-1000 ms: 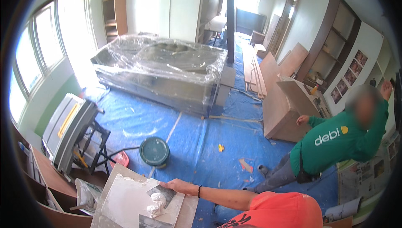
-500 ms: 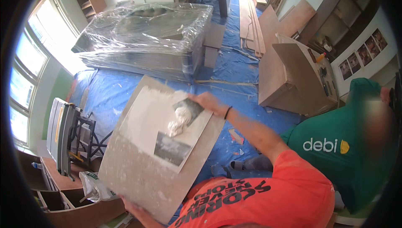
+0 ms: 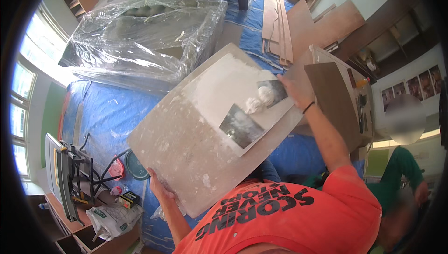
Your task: The person uses a putty knife to apply plaster to a wall and ceiling. They repeatedly scoop plaster from a hawk and spread it onto the surfaces, working on different sections of the wall and ceiling throughout the clip.
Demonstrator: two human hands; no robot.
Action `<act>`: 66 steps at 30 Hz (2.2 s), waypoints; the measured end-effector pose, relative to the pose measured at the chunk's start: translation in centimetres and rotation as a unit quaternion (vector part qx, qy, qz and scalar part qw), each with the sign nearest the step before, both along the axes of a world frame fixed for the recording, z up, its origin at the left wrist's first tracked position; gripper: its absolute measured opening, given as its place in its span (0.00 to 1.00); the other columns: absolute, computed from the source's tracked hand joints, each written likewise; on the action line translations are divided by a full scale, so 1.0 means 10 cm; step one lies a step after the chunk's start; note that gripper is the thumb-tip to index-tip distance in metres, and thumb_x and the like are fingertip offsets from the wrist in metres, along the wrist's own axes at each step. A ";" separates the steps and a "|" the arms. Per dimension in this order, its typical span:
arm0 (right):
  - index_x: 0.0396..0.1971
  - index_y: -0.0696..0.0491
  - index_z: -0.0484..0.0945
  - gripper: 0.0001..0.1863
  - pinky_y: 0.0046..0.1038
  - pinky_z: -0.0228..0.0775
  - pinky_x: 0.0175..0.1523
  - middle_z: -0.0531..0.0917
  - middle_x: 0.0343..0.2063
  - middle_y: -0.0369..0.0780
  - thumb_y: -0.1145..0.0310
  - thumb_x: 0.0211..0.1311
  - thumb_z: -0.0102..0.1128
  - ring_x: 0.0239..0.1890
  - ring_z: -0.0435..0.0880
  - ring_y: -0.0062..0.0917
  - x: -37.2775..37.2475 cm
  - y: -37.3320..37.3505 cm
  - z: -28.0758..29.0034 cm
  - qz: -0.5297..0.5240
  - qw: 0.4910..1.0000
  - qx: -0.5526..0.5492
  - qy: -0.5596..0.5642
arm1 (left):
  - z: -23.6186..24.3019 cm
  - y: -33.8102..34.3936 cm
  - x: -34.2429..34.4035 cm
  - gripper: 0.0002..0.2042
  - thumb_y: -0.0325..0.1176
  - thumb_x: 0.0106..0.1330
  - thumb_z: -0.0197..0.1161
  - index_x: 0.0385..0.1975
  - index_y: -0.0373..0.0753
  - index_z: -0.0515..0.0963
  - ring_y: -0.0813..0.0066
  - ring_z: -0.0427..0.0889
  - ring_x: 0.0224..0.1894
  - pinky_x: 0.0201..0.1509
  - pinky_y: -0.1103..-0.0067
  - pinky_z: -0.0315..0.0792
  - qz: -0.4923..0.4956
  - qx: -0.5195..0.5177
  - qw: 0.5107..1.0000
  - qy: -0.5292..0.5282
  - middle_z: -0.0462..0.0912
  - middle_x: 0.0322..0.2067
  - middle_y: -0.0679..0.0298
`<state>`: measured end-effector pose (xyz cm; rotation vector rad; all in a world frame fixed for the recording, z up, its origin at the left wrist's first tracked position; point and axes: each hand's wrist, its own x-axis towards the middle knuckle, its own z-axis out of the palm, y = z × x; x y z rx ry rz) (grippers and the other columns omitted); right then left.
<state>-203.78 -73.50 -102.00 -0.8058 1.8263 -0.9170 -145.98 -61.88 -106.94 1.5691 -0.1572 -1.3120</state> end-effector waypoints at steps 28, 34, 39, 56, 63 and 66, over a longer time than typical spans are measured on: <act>0.76 0.54 0.46 0.43 0.37 0.81 0.56 0.78 0.60 0.50 0.71 0.69 0.63 0.53 0.83 0.48 -6.20 -3.42 3.73 0.153 0.953 -0.157 0.210 | 3.35 -5.68 -5.59 0.27 0.54 0.69 0.64 0.47 0.30 0.83 0.73 0.84 0.30 0.36 0.79 0.76 -0.304 -0.270 0.882 -0.237 0.87 0.35 0.54; 0.48 0.61 0.84 0.34 0.26 0.73 0.57 0.89 0.40 0.45 0.40 0.67 0.54 0.42 0.85 0.27 -7.16 -4.36 3.44 -0.212 0.974 -0.072 -0.026 | 3.25 -8.12 -6.76 0.26 0.52 0.68 0.67 0.49 0.31 0.82 0.71 0.85 0.36 0.41 0.77 0.77 -0.371 -0.295 0.852 -0.223 0.86 0.40 0.54; 0.62 0.57 0.76 0.26 0.20 0.72 0.53 0.85 0.40 0.41 0.57 0.72 0.52 0.42 0.82 0.24 -7.57 -5.04 2.66 -0.250 0.907 -0.271 0.204 | 2.80 -9.76 -7.90 0.27 0.51 0.68 0.68 0.54 0.32 0.80 0.71 0.85 0.38 0.44 0.77 0.78 -0.482 -0.293 0.808 -0.169 0.86 0.41 0.54; 0.60 0.66 0.76 0.34 0.27 0.61 0.67 0.79 0.59 0.41 0.49 0.70 0.60 0.61 0.74 0.24 -7.40 -7.44 -1.60 -0.324 0.914 -0.031 -0.242 | -1.48 -13.22 -8.88 0.48 0.72 0.66 0.51 0.59 0.21 0.74 0.55 0.78 0.62 0.66 0.66 0.69 -0.377 0.002 0.855 -0.356 0.78 0.61 0.47; 0.61 0.63 0.75 0.31 0.31 0.64 0.66 0.80 0.58 0.41 0.52 0.71 0.59 0.60 0.77 0.28 -6.78 -7.74 -2.94 -0.387 0.867 0.036 -0.312 | -2.84 -13.34 -8.55 0.43 0.69 0.69 0.50 0.44 0.22 0.83 0.48 0.83 0.53 0.58 0.61 0.72 -0.326 0.061 0.797 -0.505 0.86 0.46 0.41; 0.60 0.61 0.75 0.29 0.32 0.65 0.66 0.80 0.58 0.41 0.53 0.71 0.58 0.59 0.78 0.29 -6.65 -7.83 -3.34 -0.395 0.854 0.061 -0.332 | -3.27 -13.45 -8.50 0.42 0.69 0.69 0.50 0.41 0.23 0.83 0.47 0.85 0.50 0.56 0.60 0.73 -0.353 0.059 0.788 -0.501 0.86 0.43 0.40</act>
